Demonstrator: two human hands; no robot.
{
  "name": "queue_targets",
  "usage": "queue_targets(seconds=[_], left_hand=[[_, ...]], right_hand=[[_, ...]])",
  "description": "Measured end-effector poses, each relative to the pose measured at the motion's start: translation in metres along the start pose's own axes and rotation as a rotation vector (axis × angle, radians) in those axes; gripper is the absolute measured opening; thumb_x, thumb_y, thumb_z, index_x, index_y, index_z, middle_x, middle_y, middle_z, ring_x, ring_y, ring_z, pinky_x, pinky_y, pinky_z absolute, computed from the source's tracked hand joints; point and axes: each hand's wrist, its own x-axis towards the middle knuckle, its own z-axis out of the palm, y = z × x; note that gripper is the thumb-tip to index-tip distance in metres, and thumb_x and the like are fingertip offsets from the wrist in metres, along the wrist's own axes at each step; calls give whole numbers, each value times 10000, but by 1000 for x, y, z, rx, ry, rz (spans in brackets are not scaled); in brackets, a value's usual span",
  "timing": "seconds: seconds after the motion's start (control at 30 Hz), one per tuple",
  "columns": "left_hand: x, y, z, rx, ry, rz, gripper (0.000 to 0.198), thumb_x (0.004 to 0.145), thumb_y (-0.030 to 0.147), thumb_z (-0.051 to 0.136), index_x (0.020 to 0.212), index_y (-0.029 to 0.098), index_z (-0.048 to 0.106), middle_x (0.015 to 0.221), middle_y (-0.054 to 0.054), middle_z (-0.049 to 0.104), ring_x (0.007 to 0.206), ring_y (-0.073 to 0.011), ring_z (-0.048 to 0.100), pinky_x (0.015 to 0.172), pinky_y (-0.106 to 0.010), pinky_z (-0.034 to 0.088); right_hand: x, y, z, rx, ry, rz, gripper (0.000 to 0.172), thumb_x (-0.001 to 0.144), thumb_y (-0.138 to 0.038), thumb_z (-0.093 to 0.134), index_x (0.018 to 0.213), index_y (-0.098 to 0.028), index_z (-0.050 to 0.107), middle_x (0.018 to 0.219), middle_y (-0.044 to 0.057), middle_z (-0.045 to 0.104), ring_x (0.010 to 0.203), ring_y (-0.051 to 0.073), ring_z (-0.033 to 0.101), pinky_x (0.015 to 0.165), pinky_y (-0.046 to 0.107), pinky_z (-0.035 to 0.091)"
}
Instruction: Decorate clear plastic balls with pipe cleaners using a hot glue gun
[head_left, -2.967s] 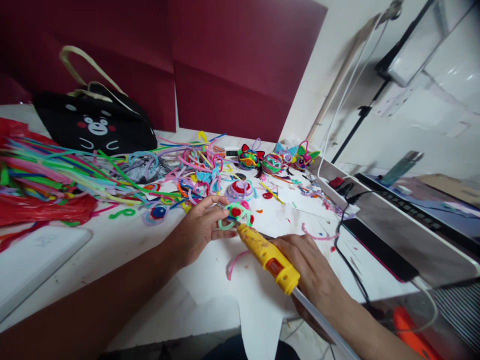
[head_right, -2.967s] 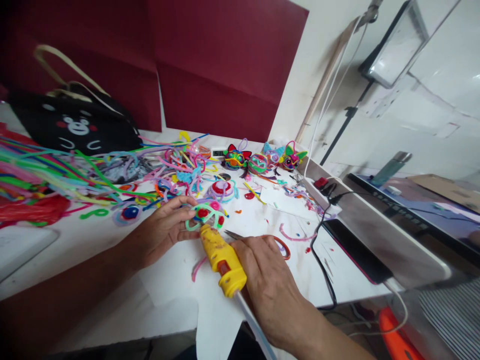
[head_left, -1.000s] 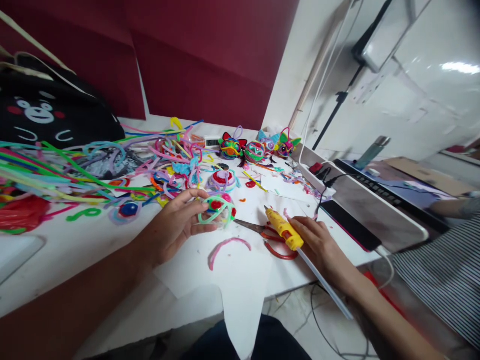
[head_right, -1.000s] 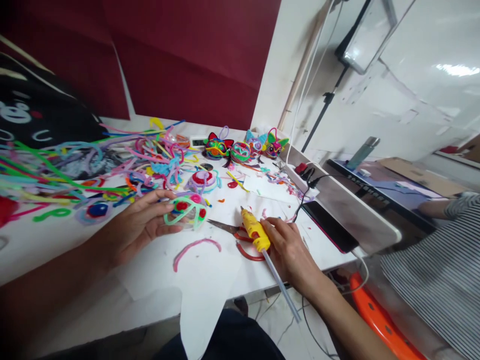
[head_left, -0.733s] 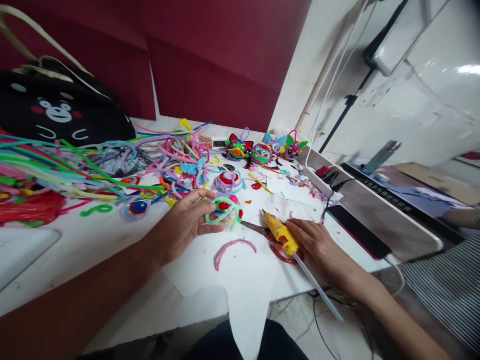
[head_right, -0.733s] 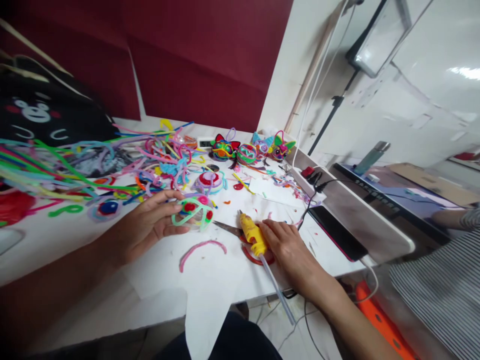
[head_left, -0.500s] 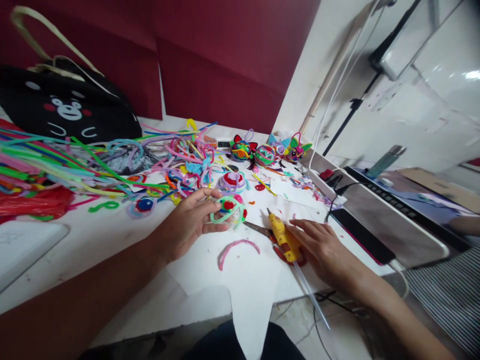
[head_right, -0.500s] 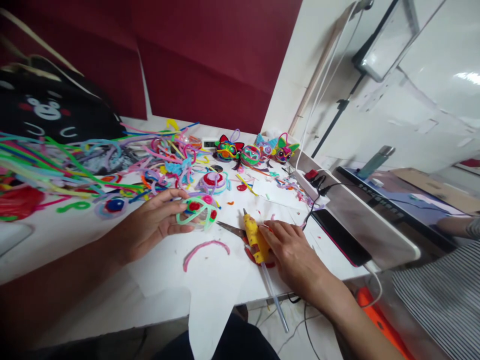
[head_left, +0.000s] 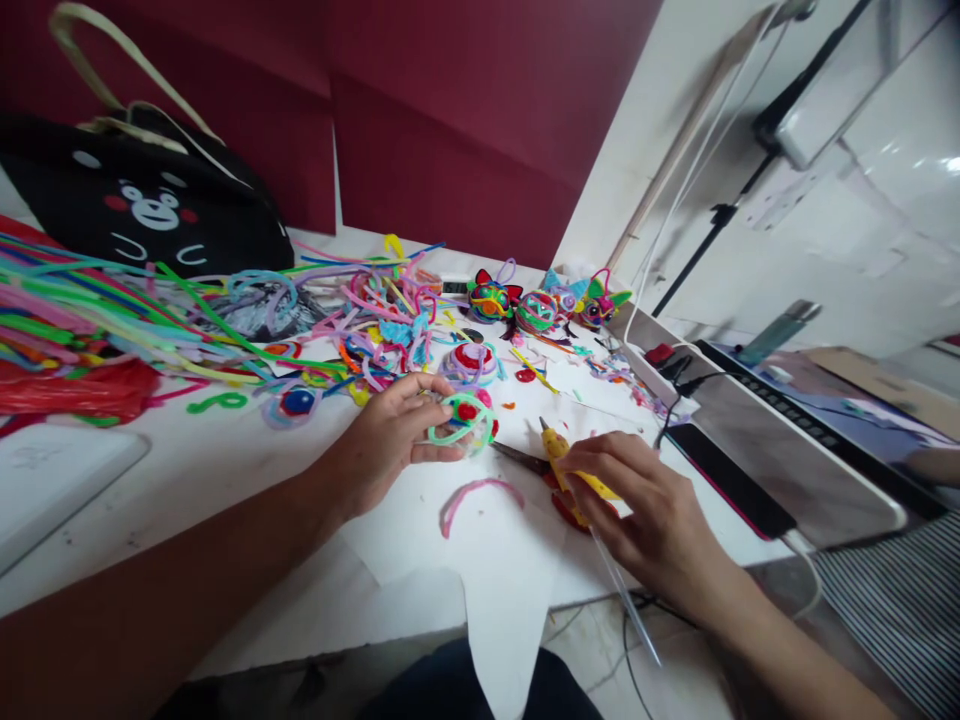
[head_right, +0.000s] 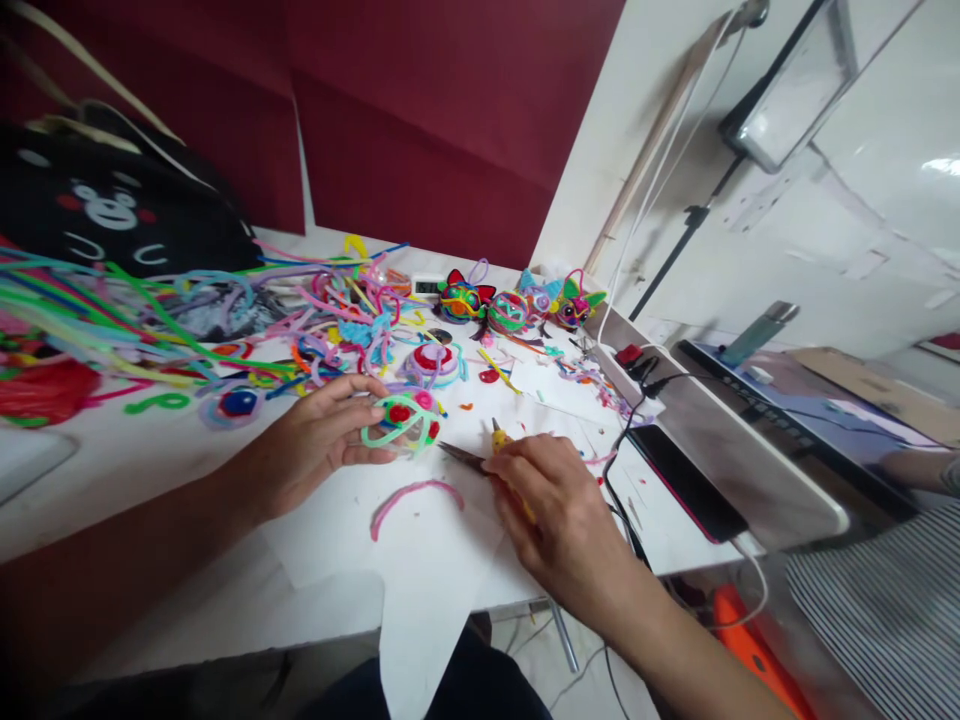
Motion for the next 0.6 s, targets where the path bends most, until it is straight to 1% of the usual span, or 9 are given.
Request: queue_targets(seconds=[0.13, 0.23, 0.3, 0.43, 0.6], left_hand=[[-1, -1, 0, 24, -10, 9, 202, 727, 187, 704, 882, 197, 575, 745, 22, 585, 670, -121, 582, 579, -302, 614], [0, -2, -1, 48, -28, 12, 196, 746, 218, 694, 899, 199, 574, 764, 13, 580, 717, -133, 585, 598, -306, 613], [0, -3, -1, 62, -34, 10, 194, 749, 220, 688, 906, 202, 575, 754, 18, 563, 714, -131, 585, 615, -319, 614], [-1, -2, -1, 76, -35, 1, 180, 749, 214, 677, 892, 197, 568, 732, 31, 543, 676, -122, 597, 624, -322, 612], [-1, -2, -1, 56, -63, -8, 166, 759, 207, 663, 886, 196, 558, 734, 38, 545, 686, -126, 619, 646, -335, 614]], right_hand=[[34, -12, 11, 104, 15, -63, 125, 910, -139, 511, 927, -145, 635, 864, 83, 650, 811, 187, 605, 717, 333, 495], [56, -10, 21, 150, -10, -121, 115, 899, -134, 524, 931, -133, 634, 858, 82, 642, 814, 183, 599, 733, 321, 488], [66, -7, 27, 158, -42, -154, 119, 904, -140, 522, 945, -131, 633, 871, 83, 640, 822, 179, 595, 743, 311, 485], [76, -5, 32, 94, -94, -213, 129, 909, -139, 521, 960, -120, 638, 900, 95, 638, 851, 184, 587, 771, 312, 473], [78, -4, 34, 24, -111, -270, 123, 908, -151, 528, 925, -121, 646, 861, 92, 636, 821, 193, 574, 754, 321, 466]])
